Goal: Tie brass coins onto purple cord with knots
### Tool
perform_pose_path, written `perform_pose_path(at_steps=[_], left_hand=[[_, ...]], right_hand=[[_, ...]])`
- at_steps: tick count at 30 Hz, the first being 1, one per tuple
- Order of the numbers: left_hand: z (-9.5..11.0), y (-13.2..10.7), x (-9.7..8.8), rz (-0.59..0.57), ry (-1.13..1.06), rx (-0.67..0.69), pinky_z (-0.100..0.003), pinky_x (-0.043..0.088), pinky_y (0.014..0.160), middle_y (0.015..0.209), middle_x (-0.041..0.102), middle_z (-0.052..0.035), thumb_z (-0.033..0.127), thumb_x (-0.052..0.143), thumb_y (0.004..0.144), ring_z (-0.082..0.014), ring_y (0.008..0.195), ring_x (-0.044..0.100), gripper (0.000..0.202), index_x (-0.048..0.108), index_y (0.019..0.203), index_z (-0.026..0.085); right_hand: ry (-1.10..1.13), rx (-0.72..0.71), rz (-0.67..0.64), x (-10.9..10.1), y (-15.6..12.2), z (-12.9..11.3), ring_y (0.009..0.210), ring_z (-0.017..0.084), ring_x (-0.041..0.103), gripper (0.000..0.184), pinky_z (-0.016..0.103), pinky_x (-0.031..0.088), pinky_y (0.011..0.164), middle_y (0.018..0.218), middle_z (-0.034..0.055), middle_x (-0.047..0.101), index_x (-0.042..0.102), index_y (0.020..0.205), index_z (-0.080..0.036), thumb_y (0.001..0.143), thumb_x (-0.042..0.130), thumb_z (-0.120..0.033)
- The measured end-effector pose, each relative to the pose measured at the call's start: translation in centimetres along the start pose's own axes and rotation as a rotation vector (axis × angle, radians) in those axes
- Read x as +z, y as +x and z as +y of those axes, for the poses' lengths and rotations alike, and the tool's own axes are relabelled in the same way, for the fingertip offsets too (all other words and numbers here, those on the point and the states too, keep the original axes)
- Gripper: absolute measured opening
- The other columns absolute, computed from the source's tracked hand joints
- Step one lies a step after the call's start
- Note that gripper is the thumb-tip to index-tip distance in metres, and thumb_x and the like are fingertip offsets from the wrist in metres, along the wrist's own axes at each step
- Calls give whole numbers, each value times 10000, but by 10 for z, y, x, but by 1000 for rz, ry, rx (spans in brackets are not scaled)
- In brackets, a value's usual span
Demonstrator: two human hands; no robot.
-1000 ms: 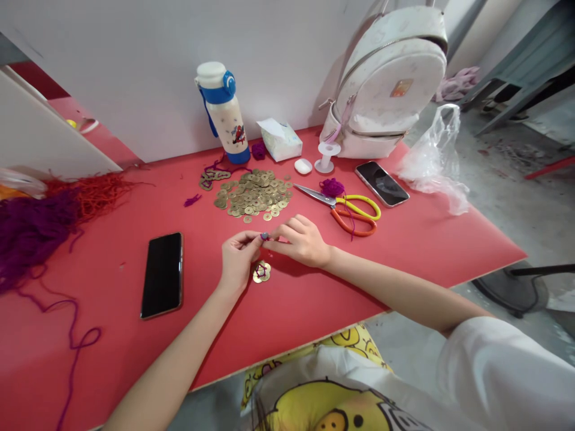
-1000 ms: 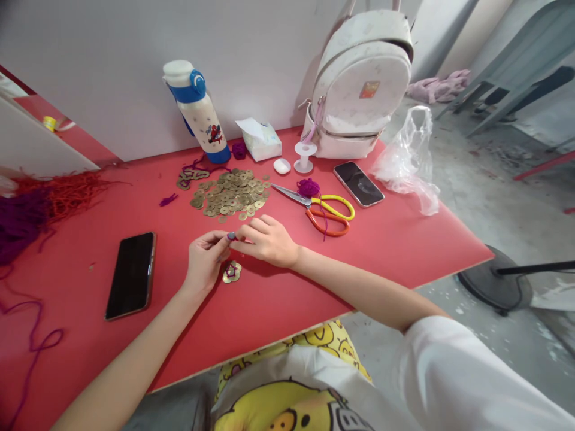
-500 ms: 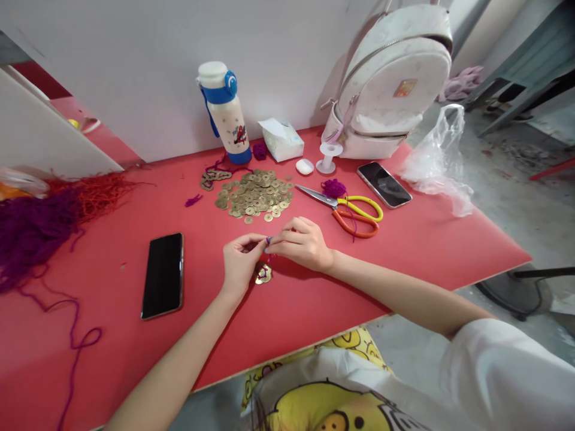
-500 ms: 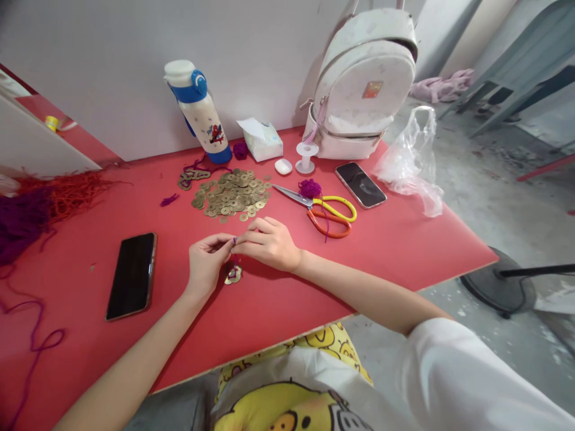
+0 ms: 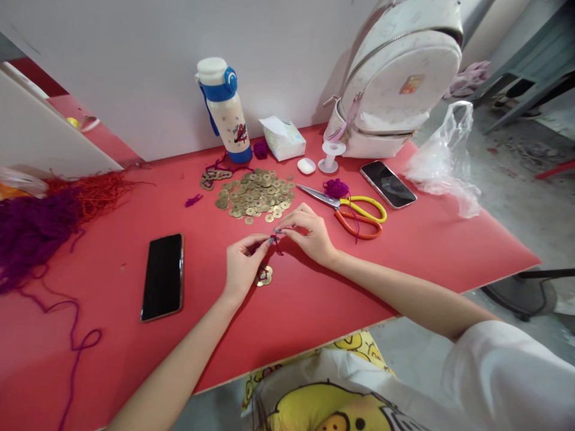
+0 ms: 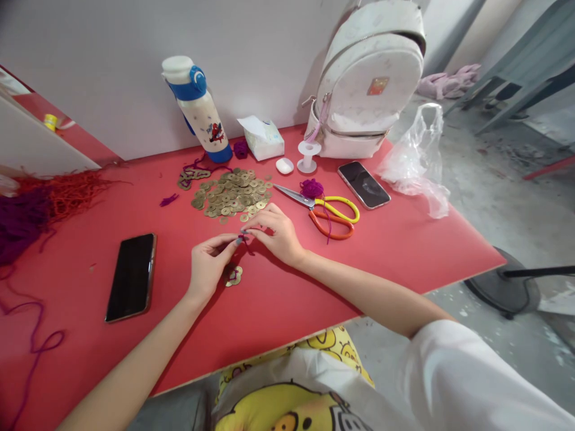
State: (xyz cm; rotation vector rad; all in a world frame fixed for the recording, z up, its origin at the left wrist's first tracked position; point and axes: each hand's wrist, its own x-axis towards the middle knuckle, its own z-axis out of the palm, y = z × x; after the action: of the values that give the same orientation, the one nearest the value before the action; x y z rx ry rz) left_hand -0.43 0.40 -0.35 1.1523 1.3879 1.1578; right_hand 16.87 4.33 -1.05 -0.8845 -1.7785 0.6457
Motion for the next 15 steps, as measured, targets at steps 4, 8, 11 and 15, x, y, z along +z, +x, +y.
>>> perform_pose_path(at_steps=[4,8,11,15], left_hand=[[0,-1,0,-18,-3,2,-224,460,442,768,751,-65,276,748,732,-162,599,642,117,795,788,185],[2,-1,1,-51,-16,-12,-234,478,459,747,746,-61,279,742,744,-161,585,643,120,798,796,187],[3,-1,2,-58,-17,-9,-235,484,465,748,747,-61,278,739,745,-166,596,654,111,797,782,190],[4,-1,2,-62,-31,-10,-234,502,480,773,751,-64,259,739,736,-177,626,678,90,790,768,192]], right_hand=[[19,20,-32,0,0,-1,831,196,566,135,351,477,745,804,31,731,735,813,-218,910,641,-222],[32,8,-44,0,0,-1,825,194,572,131,347,477,746,782,26,731,732,804,-217,907,652,-227],[40,-9,-46,0,0,0,825,191,577,115,344,478,748,783,19,737,728,802,-218,899,666,-221],[48,-18,-35,0,0,1,826,187,577,104,335,480,738,781,16,736,726,805,-213,893,671,-199]])
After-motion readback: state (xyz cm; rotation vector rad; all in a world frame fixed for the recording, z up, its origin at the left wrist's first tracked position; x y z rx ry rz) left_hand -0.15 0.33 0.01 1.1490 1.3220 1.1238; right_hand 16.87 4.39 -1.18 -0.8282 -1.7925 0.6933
